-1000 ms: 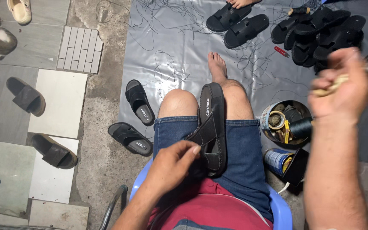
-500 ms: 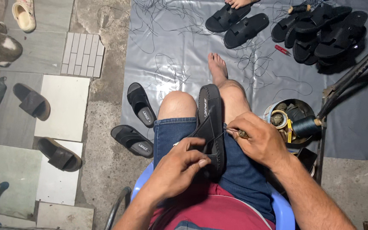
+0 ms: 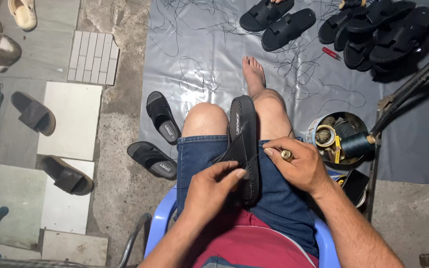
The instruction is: The person sits on a blue plastic chair and sews a black slipper held on their lap using a needle and thread. They repeatedly push the needle through the slipper's strap and pull the thread to stitch it. Another person is visible in the background, also working on slippers.
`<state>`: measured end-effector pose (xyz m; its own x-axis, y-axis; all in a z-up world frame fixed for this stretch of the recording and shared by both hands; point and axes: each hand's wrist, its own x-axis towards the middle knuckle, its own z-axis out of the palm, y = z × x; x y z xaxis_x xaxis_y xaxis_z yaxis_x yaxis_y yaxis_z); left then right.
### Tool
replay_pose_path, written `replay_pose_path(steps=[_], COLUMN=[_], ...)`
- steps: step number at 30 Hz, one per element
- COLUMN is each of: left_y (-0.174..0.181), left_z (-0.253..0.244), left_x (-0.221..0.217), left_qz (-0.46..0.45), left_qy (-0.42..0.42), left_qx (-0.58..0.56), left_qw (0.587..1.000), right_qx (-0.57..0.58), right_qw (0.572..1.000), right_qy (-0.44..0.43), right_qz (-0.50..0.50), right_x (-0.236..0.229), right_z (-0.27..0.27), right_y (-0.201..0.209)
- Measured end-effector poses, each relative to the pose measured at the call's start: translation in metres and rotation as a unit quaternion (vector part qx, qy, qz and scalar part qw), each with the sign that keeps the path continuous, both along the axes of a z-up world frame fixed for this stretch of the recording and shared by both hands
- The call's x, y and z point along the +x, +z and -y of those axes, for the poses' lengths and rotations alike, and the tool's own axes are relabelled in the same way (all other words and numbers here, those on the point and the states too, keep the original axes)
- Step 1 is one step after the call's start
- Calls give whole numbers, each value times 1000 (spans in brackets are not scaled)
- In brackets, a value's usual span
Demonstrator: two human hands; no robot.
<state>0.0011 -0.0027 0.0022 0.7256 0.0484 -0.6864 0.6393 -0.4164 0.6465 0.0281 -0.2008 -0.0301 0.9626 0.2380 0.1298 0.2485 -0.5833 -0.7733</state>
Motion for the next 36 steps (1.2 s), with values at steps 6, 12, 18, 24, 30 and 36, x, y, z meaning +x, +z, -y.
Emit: replay_pose_path(steps=[6, 12, 18, 24, 30, 36], left_y=[-34, -9, -3, 0, 20, -2], left_z=[3, -23, -97, -130, -99, -43], left_x=[0, -3, -31, -33, -24, -24], left_qz=[77, 77, -124, -12, -26, 472], left_qy=[-21, -117, 136, 120, -309, -318], left_qx=[-51, -89, -123, -18, 389, -16], left_qw=[995, 986, 975, 993, 867, 822], right_qx=[38, 8, -80, -98, -9, 126], right_qw=[998, 999, 970, 954, 955, 956], right_qy=[-50, -28, -62, -59, -49, 265], right_qz=[-8, 40, -222, -279, -291, 3], right_x=[-1, -6, -30, -46, -54, -69], right_z=[-4, 5, 31, 35, -25, -93], right_y=[-2, 2, 16, 26, 58, 76])
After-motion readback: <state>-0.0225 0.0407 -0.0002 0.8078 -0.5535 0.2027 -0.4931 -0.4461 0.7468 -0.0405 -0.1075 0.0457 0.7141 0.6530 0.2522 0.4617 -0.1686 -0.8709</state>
